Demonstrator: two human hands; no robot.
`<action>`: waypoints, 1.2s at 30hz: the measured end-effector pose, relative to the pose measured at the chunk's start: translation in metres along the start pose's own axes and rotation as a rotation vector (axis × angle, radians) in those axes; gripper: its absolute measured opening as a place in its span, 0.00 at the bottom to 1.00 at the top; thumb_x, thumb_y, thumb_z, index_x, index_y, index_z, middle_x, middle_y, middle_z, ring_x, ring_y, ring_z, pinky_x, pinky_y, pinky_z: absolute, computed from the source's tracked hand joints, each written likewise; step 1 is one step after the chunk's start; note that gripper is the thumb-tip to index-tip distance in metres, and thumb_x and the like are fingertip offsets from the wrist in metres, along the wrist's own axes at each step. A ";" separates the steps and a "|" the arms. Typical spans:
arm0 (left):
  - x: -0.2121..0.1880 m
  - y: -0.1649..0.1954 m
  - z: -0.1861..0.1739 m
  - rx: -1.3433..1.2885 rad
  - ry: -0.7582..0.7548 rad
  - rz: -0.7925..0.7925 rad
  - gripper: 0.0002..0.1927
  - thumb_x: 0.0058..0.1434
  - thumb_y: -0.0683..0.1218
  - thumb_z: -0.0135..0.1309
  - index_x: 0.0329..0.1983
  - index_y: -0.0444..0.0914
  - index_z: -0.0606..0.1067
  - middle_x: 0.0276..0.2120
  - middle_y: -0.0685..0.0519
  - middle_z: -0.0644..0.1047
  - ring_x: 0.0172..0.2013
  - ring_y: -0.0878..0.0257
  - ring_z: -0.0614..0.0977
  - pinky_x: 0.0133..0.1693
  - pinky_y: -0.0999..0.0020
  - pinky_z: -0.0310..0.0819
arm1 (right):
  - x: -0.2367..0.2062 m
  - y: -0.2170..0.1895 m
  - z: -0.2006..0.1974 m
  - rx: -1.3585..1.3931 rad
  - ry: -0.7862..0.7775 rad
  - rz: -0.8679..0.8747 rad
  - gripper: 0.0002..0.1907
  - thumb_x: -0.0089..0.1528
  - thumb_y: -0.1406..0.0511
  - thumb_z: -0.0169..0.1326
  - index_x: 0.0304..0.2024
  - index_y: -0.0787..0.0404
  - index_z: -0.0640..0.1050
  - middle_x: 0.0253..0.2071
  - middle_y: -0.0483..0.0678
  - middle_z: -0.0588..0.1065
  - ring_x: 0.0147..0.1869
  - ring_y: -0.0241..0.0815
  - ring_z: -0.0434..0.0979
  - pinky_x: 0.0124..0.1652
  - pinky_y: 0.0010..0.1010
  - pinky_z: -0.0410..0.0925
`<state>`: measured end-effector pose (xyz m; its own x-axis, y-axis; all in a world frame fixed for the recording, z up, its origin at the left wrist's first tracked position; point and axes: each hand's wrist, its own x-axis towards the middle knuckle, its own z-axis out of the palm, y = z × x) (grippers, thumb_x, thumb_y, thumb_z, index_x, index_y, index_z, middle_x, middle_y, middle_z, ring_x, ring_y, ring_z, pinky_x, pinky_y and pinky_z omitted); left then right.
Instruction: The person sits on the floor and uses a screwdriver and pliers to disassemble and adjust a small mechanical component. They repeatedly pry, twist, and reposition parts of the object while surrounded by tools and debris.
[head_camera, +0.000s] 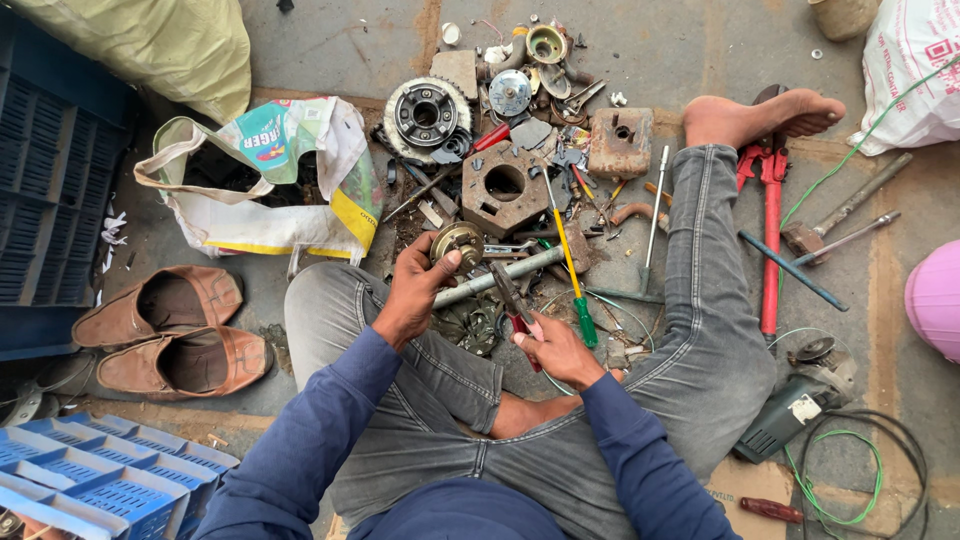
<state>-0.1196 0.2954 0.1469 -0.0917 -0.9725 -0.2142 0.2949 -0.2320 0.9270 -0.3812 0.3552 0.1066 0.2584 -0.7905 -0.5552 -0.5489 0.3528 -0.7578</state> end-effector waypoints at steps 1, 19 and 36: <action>0.000 0.000 0.000 -0.016 -0.002 -0.011 0.21 0.62 0.52 0.62 0.54 0.37 0.75 0.41 0.57 0.81 0.38 0.71 0.79 0.36 0.74 0.75 | -0.002 -0.003 -0.001 0.011 -0.012 -0.009 0.27 0.63 0.58 0.57 0.59 0.69 0.72 0.27 0.49 0.74 0.31 0.38 0.73 0.33 0.35 0.67; 0.003 -0.021 -0.010 0.020 -0.047 -0.017 0.16 0.68 0.48 0.56 0.55 0.36 0.74 0.42 0.57 0.80 0.42 0.70 0.78 0.43 0.71 0.73 | -0.008 -0.008 -0.003 0.082 -0.089 -0.107 0.19 0.64 0.58 0.56 0.50 0.66 0.78 0.33 0.47 0.78 0.35 0.36 0.73 0.36 0.31 0.68; -0.003 -0.008 -0.008 0.311 -0.212 0.105 0.15 0.71 0.45 0.53 0.56 0.33 0.75 0.45 0.55 0.79 0.47 0.70 0.76 0.52 0.71 0.70 | -0.010 -0.013 -0.008 0.093 -0.092 -0.102 0.15 0.64 0.60 0.57 0.46 0.64 0.78 0.28 0.43 0.74 0.32 0.35 0.71 0.35 0.32 0.67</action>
<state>-0.1141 0.3005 0.1378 -0.2807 -0.9568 -0.0752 0.0135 -0.0823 0.9965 -0.3828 0.3547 0.1245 0.3830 -0.7773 -0.4991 -0.4414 0.3207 -0.8381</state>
